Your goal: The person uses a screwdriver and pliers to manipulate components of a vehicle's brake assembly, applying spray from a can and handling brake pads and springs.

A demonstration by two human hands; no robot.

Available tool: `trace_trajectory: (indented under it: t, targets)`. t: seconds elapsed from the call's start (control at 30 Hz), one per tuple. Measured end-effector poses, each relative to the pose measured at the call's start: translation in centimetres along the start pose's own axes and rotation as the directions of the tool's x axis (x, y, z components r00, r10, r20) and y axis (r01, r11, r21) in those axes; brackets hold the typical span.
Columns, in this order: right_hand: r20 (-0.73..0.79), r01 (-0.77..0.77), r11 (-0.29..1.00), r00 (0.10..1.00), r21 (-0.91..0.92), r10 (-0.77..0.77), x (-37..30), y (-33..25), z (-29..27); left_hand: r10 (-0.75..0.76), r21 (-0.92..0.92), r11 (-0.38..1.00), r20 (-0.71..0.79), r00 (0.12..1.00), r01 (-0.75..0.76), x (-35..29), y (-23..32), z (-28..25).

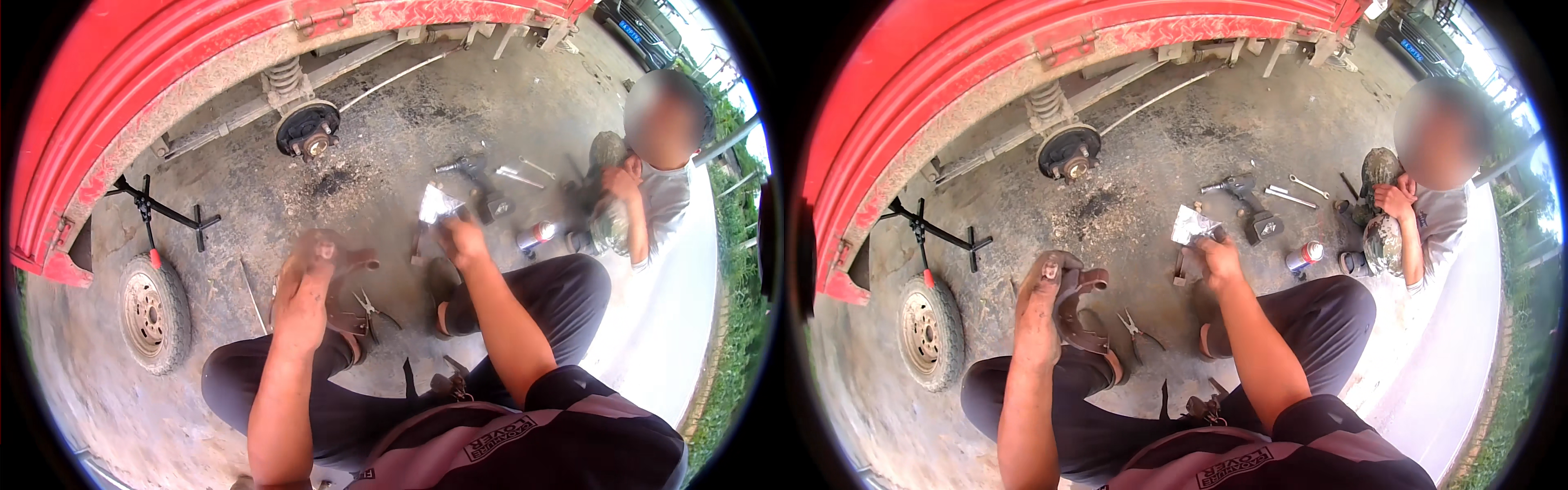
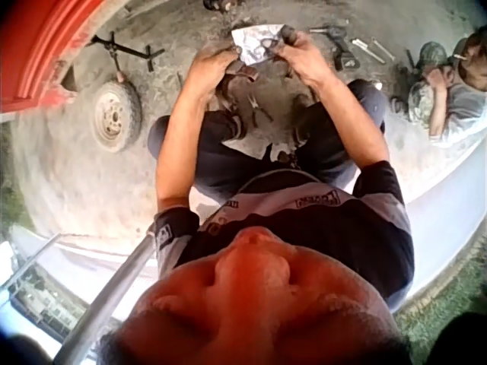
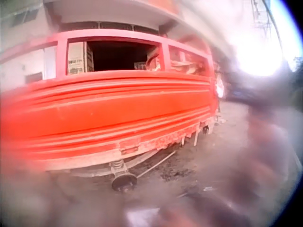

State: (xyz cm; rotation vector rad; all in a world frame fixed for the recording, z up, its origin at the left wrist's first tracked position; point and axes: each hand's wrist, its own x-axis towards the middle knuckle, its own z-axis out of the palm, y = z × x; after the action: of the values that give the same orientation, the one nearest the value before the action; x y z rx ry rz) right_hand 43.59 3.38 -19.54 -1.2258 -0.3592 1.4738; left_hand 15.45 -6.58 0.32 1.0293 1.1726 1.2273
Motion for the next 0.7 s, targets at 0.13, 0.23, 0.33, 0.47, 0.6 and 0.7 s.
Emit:
trace_trajectory:
  t: [0.13,0.23,0.33,0.47,0.6,0.7]
  targets:
    - [0.301,-0.053,0.995,0.953,0.083,0.026,-7.3,-5.2,4.1,-0.083,0.41,0.911,0.096,0.992,0.037,-0.2,0.2,1.1]
    - [0.463,-0.033,0.999,0.886,-0.02,0.039,-13.5,-9.0,9.1,-0.154,0.332,0.934,0.048,0.987,0.13,-1.7,2.2,1.6]
    - [0.588,0.001,0.992,0.805,-0.13,0.076,-17.1,-11.7,11.5,-0.168,0.047,0.985,0.038,0.985,0.166,-1.6,1.6,-0.4]
    - [0.689,0.097,0.959,0.715,-0.267,0.119,-17.5,-12.9,12.2,-0.179,-0.085,0.979,0.071,0.981,0.185,-2.0,5.7,1.2]
    - [0.611,0.184,0.927,0.789,-0.325,0.058,-17.4,-14.4,12.2,-0.098,0.024,0.995,0.082,0.992,0.097,0.8,2.5,1.0]
    - [0.547,0.21,0.956,0.835,-0.204,-0.066,-13.6,-9.7,11.8,-0.143,0.135,0.981,0.017,0.99,0.14,0.9,2.1,-0.4]
